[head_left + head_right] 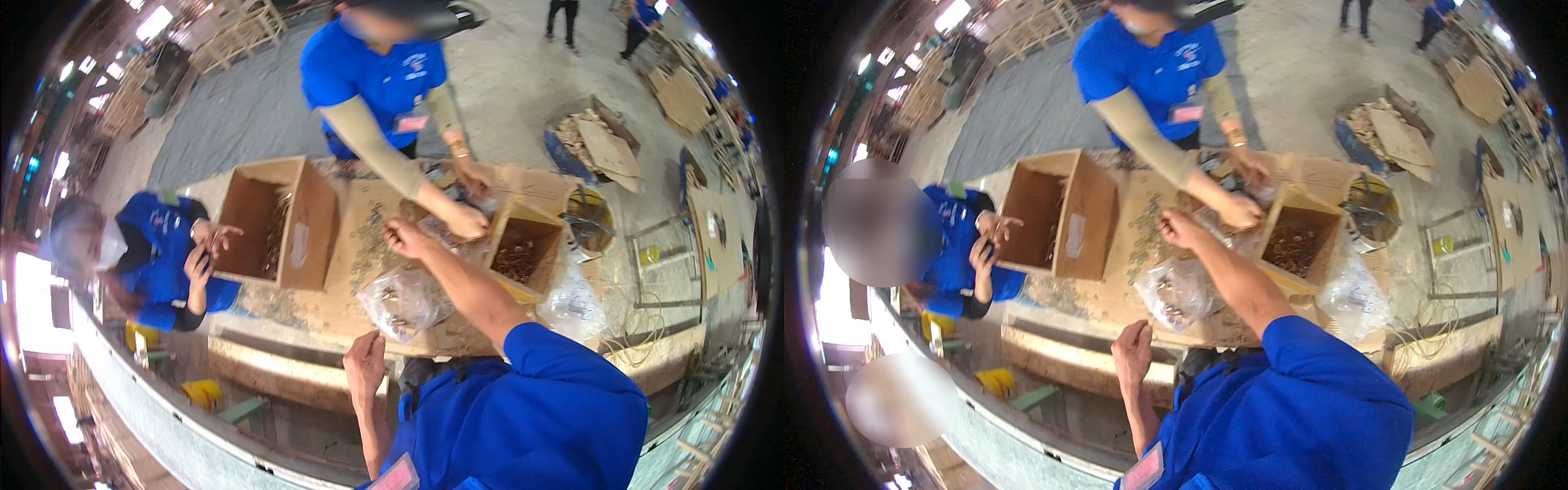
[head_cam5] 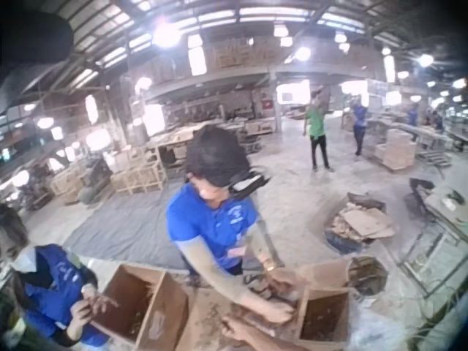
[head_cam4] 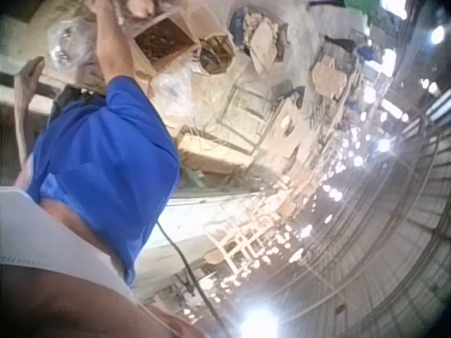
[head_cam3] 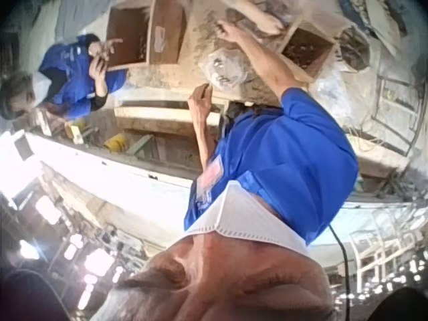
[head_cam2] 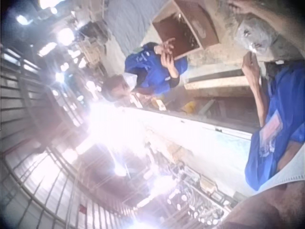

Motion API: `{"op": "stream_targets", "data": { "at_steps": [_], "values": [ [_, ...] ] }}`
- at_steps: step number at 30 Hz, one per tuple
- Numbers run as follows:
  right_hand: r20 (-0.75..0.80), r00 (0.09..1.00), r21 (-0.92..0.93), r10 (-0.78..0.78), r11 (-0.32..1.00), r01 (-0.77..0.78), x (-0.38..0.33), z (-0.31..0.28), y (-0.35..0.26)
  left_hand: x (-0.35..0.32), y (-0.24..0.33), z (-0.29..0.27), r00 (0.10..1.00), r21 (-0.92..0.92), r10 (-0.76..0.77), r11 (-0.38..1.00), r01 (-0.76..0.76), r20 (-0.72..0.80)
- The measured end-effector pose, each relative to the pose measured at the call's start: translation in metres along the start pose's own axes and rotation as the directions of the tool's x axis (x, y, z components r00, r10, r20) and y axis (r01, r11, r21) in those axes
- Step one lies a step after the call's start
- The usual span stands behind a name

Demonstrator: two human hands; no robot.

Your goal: The person sorts small metal fasteners by hand, picking them from a plastic bag and placing them into a wooden box. Two coworkers also sort fasteners at the same table. The person occasionally transfers sorted items between containers.

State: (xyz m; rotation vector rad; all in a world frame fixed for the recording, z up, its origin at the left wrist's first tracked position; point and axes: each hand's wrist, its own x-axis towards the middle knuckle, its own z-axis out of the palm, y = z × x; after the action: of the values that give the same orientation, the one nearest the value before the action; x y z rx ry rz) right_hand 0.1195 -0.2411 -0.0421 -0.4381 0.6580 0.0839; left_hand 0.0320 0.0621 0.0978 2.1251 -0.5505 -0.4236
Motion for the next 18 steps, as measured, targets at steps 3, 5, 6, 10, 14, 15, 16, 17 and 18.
{"op": "stream_targets", "data": {
  "at_steps": [3,5,6,10,14,15,16,17,18],
  "values": [
    [0.017,0.992,0.14,0.129,0.982,-0.13,-0.009,-0.007,0.005,-0.001,0.0,0.037,0.969,-0.327,-0.227,0.913,0.245,0.093],
    [0.138,0.986,0.131,0.092,0.985,-0.11,-0.028,-0.015,0.004,0.019,-0.004,0.071,0.979,-0.182,-0.127,0.971,0.155,0.157],
    [0.21,0.974,0.191,0.083,0.974,-0.124,-0.041,-0.007,0.008,0.038,-0.03,0.093,0.987,0.053,0.008,0.998,-0.017,0.162],
    [0.149,0.989,0.02,0.024,0.999,-0.028,-0.111,0.037,0.047,0.055,-0.036,0.112,0.982,0.546,-0.016,0.833,-0.09,0.187],
    [0.148,0.989,0.047,-0.02,0.999,0.013,-0.157,-0.009,0.075,0.048,-0.006,0.13,0.858,0.374,0.322,0.797,-0.474,0.401],
    [0.124,0.992,0.048,0.01,0.999,-0.016,-0.171,-0.014,0.082,0.043,-0.008,0.133,0.886,0.376,0.244,0.837,-0.397,0.394],
    [0.148,0.989,0.043,0.022,0.999,-0.029,-0.185,-0.025,0.086,0.042,-0.007,0.137,0.902,0.368,0.173,0.87,-0.328,0.395],
    [0.171,0.984,0.04,0.039,0.998,-0.046,-0.199,-0.037,0.089,0.041,-0.008,0.136,0.889,0.432,0.108,0.844,-0.319,0.445],
    [0.129,0.99,0.043,0.052,0.997,-0.057,-0.21,-0.042,0.09,0.044,-0.01,0.133,0.873,0.497,0.041,0.808,-0.316,0.486]
  ]
}}
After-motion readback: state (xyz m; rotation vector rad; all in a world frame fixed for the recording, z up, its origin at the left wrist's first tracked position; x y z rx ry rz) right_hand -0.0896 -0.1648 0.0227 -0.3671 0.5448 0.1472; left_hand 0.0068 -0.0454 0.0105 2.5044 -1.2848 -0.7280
